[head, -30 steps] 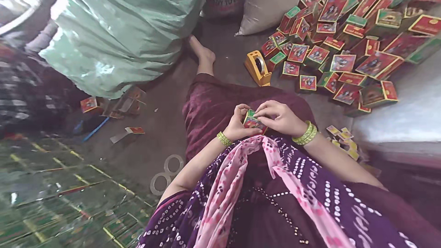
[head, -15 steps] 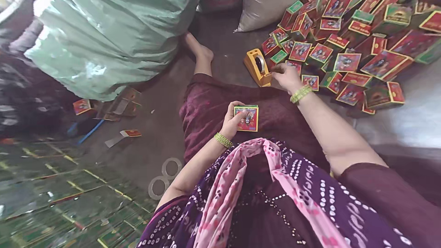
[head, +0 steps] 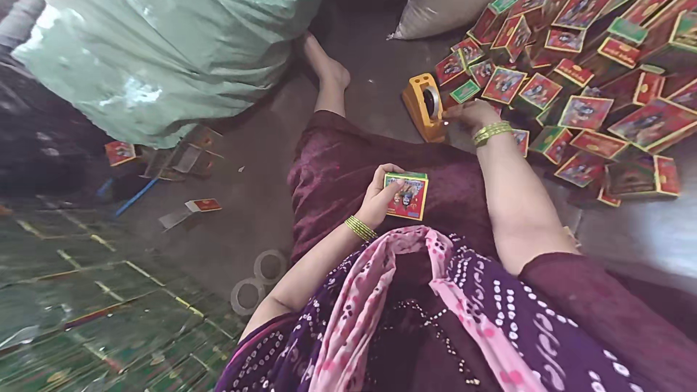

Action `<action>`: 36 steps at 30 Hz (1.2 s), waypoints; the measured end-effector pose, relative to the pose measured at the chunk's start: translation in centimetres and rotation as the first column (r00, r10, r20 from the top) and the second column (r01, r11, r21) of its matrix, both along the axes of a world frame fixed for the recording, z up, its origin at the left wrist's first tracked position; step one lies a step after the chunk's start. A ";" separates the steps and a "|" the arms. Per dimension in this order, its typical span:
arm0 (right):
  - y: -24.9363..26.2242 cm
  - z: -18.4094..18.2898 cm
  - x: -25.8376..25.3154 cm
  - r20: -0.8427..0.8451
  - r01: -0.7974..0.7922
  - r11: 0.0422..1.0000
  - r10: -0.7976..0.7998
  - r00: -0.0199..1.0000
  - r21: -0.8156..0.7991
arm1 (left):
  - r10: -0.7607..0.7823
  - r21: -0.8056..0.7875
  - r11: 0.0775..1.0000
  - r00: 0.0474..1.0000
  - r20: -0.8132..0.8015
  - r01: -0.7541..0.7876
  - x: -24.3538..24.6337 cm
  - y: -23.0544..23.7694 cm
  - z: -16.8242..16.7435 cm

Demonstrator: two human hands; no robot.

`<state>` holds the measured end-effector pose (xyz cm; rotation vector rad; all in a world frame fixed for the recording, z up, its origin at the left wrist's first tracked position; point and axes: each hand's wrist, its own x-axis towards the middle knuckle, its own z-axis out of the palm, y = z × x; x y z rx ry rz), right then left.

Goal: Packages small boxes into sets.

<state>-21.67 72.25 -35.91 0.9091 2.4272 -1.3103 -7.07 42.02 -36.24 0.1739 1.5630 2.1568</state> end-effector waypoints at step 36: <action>-13.3 5.3 18.0 -0.189 -0.074 0.870 -0.022 0.982 -0.487 | 0.028 -0.210 0.973 0.955 -0.296 -0.094 2.7 0.1 -0.1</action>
